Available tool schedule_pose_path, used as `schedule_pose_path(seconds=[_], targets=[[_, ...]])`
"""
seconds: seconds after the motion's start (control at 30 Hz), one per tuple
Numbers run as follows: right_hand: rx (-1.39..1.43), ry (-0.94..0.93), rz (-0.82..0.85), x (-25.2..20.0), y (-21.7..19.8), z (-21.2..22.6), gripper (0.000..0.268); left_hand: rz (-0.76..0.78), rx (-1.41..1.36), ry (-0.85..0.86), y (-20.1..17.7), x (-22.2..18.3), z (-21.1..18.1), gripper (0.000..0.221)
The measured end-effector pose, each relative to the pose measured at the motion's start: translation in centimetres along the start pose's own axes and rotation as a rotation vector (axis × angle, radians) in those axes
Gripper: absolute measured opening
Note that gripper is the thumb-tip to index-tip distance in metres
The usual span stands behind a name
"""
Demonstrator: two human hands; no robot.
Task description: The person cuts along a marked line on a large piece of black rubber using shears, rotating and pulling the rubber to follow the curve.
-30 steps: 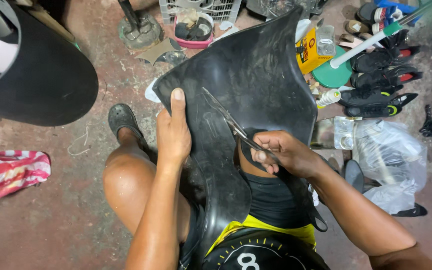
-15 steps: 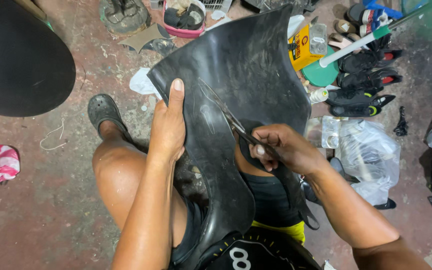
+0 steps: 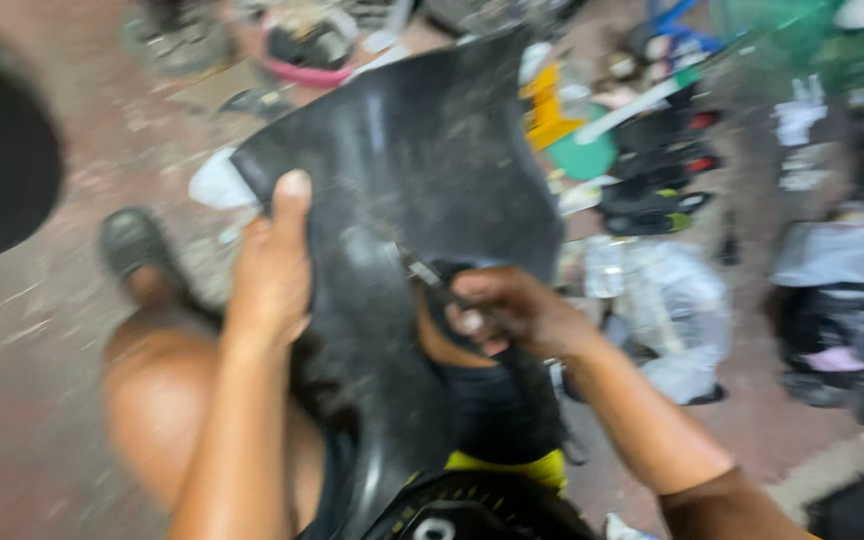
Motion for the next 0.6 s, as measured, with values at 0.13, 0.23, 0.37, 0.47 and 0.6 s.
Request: schedule_pose_path(seconds=[0.13, 0.23, 0.37, 0.47, 0.6], targets=[[-0.135, -0.064, -0.013, 1.0, -1.0, 0.4, 0.020, 0.101, 0.184, 0.279, 2.5, 1.3, -3.3, 0.066], [-0.127, -0.102, -0.016, 0.5, -2.3, 0.3, 0.019, 0.018, 0.565, 0.351, 3.3, 2.6, -3.3, 0.077], [-0.093, -0.073, -0.077, 0.7, -3.9, -1.6, 0.019, 0.007, 0.657, 0.304, 4.9, 4.5, -1.2, 0.082], [-0.183, -0.123, -0.082, 2.5, -4.8, -2.4, 0.020, -0.126, 0.554, 0.407, 5.1, 6.0, -1.0, 0.084], [-0.348, -0.327, 0.028, 3.1, -6.3, -2.9, 0.018, -0.079, 0.427, 0.254, 6.0, 7.1, 2.6, 0.073]])
Point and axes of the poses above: each hand's wrist, its own x-axis towards the middle knuckle, its own y-axis out of the palm, z = x × y, the point moved 9 cm from there along x, towards the middle knuckle, and after that the axes turned 10 degrees about -z, right-handed, at the moved point
